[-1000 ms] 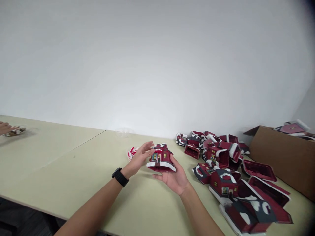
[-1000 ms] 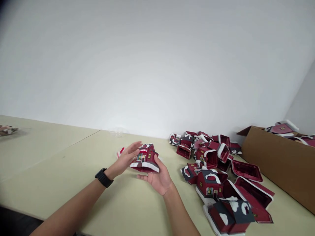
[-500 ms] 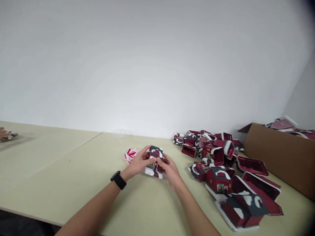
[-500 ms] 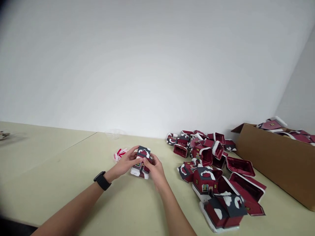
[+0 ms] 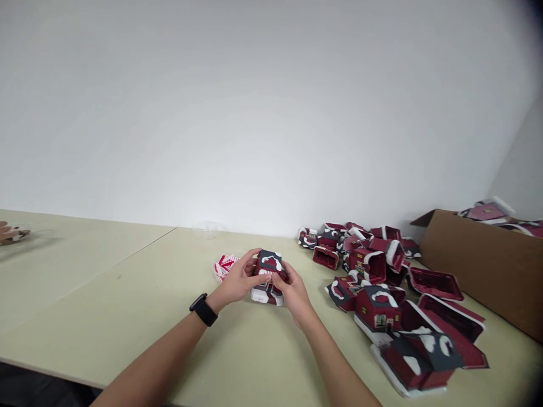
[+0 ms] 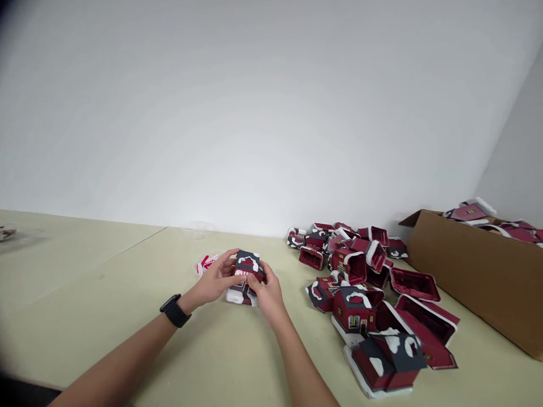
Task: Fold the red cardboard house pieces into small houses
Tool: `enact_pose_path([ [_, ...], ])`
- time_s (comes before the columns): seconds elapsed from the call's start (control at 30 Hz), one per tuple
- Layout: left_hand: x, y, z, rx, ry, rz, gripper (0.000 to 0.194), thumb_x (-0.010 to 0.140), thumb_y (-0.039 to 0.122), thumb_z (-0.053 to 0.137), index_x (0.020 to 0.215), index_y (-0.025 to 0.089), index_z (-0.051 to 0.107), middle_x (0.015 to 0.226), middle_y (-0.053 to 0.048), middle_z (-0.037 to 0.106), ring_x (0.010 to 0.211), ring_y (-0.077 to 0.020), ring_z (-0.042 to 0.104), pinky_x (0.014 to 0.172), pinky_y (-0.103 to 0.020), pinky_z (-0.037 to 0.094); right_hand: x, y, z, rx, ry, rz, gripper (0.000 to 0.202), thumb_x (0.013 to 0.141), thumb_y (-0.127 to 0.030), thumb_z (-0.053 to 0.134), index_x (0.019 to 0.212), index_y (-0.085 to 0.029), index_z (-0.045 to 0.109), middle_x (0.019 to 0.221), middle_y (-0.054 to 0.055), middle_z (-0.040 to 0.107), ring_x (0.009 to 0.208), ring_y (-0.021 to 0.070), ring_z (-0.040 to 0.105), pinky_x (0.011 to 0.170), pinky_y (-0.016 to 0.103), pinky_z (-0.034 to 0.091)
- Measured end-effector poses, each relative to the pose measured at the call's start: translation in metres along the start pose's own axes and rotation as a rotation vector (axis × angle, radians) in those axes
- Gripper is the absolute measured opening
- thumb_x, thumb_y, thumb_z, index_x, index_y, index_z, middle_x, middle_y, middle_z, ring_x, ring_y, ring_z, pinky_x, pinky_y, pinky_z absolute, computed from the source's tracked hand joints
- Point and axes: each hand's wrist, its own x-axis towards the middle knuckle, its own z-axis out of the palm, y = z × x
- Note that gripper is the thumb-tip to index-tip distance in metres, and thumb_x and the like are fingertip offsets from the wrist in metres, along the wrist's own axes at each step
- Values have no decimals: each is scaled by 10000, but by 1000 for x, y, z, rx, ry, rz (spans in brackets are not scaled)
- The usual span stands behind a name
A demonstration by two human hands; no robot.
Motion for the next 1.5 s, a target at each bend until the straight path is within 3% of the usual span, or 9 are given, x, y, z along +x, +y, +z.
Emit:
enact_pose_path([
  [0.27, -4, 11, 1, 152, -6, 55, 689, 769, 410, 824, 1342, 241, 481, 1216, -97, 671, 1055, -214, 681, 946, -372, 555, -3, -3, 3, 38, -38, -9, 622, 742, -624, 792, 1199, -228, 648, 1203, 82, 710, 1115, 294, 634, 1007, 420, 477],
  [0.47, -44, 26, -2, 354, 24, 88, 555, 765, 428, 827, 1186, 230, 524, 1179, -67, 657, 1038, -207, 666, 940, -356, 556, -2, -4, -1, 70, 151, 35, 675, 788, -792, 614, 1213, -268, 636, 1273, 92, 638, 1213, 293, 557, 932, 395, 506],
  [0.7, -115, 27, -45, 435, 60, -46, 492, 825, 441, 772, 1187, 272, 485, 1154, -32, 682, 1066, -205, 675, 1006, -356, 550, 0, 1, -2, 42, 160, 64, 571, 803, -754, 631, 1119, -279, 656, 1218, 90, 645, 1130, 281, 577, 832, 368, 524],
  [0.9, -145, 32, -89, 549, 211, -122, 502, 837, 497, 737, 1175, 275, 440, 1071, -21, 692, 1036, -224, 689, 933, -348, 574, -4, -2, 3, 28, 156, 68, 513, 783, -718, 675, 1050, -280, 685, 1144, 79, 681, 1066, 276, 588, 788, 362, 512],
  [1.17, -152, 26, -89, 636, 273, -129, 610, 821, 582, 716, 1269, 265, 449, 1200, -84, 692, 1143, -278, 676, 1003, -412, 572, -5, -1, 4, -5, 143, 74, 525, 751, -721, 695, 1012, -266, 679, 1073, 76, 689, 996, 257, 598, 736, 337, 498],
  [1.27, -149, 29, -124, 721, 340, -156, 683, 799, 636, 704, 1300, 246, 451, 1252, -103, 683, 1144, -293, 681, 993, -407, 573, -5, 1, 4, -16, 138, 75, 530, 752, -725, 687, 1012, -263, 672, 1059, 76, 694, 979, 252, 602, 717, 328, 497],
  [1.33, -149, 32, -172, 835, 478, -211, 804, 780, 704, 666, 1365, 216, 409, 1336, -141, 647, 1169, -318, 675, 989, -423, 572, -5, 1, 4, -16, 138, 72, 526, 755, -719, 686, 1016, -263, 670, 1062, 72, 695, 972, 246, 605, 710, 323, 498],
  [1.43, -152, 38, -256, 1183, 873, -280, 1031, 760, 758, 607, 1488, 116, 259, 1546, -252, 447, 1366, -416, 523, 1050, -536, 520, -5, 1, 6, -10, 143, 72, 515, 746, -703, 700, 1004, -258, 674, 1052, 68, 697, 948, 239, 610, 700, 318, 493],
  [1.5, -154, 41, -298, 1351, 1024, -399, 983, 817, 723, 544, 1497, 81, 242, 1550, -287, 430, 1348, -435, 537, 1015, -580, 525, -5, 0, 8, -10, 144, 74, 517, 732, -703, 707, 987, -255, 674, 1029, 67, 700, 926, 235, 611, 686, 313, 487],
])
